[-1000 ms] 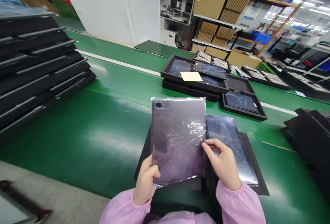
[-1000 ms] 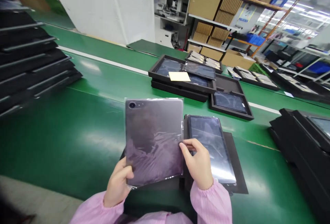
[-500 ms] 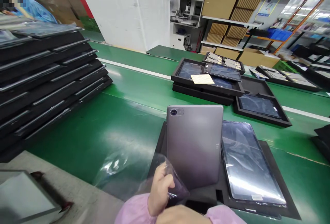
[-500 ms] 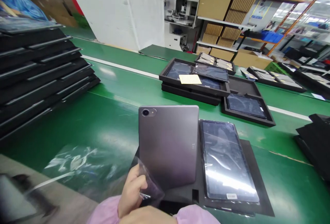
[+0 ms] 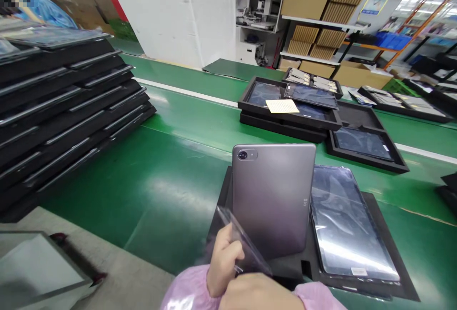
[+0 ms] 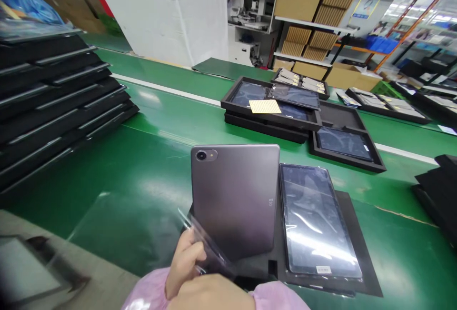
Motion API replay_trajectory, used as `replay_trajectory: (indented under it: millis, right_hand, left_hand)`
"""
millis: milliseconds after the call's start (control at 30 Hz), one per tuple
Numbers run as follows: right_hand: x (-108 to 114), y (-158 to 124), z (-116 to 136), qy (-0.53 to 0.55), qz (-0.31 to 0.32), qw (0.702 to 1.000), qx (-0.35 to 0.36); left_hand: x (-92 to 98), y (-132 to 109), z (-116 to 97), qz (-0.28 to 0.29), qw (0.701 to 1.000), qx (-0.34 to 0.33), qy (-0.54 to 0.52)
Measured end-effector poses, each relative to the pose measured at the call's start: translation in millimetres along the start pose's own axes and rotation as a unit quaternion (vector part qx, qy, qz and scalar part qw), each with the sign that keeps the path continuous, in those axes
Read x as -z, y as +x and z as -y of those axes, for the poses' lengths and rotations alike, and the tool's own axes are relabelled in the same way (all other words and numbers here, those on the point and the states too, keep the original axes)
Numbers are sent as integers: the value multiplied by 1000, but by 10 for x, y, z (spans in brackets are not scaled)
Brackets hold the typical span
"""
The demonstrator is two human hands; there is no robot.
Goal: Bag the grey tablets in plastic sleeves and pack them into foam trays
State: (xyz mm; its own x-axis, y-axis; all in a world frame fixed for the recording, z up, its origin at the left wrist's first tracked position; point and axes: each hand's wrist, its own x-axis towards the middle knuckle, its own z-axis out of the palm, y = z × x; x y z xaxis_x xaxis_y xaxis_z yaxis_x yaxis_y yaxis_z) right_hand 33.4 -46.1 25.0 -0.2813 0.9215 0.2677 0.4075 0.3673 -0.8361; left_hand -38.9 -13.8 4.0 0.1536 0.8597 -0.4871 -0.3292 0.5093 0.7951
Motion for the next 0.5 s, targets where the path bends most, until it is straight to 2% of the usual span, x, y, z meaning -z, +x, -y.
replay_trajectory:
  millis: [67, 133, 200, 267, 333, 367, 400, 433, 500]
  right_hand:
    - [174, -51, 95, -18, -34, 999, 37]
    - [446, -107, 140, -32, -88, 994, 52]
    - [734, -154, 99, -66, -193, 979, 8]
    - [964, -185, -22, -103, -302, 945, -67]
    - [1109, -193, -175, -99, -381, 908, -145]
    - [1155, -187, -239, -75, -400, 894, -187]
    - [1189, -176, -283, -35, -394, 890, -227]
    - [1219, -162, -299, 18, -362, 893, -266]
    - [1287, -132, -246, 129, -251, 905, -319]
  left_hand:
    - [-13, 5, -35, 7, 1000, -20, 17]
    - [-26, 30, -57, 17, 999, -23, 19]
    - [-47, 59, -77, 4, 1000, -1, 3]
    - [-77, 81, -105, -20, 999, 30, -26]
    - [-108, 89, -146, -34, 997, 52, -51]
    - [-122, 88, -168, -43, 996, 55, -63]
    - [-133, 84, -189, -50, 994, 60, -74]
    - [-142, 77, -207, -54, 993, 67, -83]
    - [-156, 56, -231, -47, 990, 86, -100]
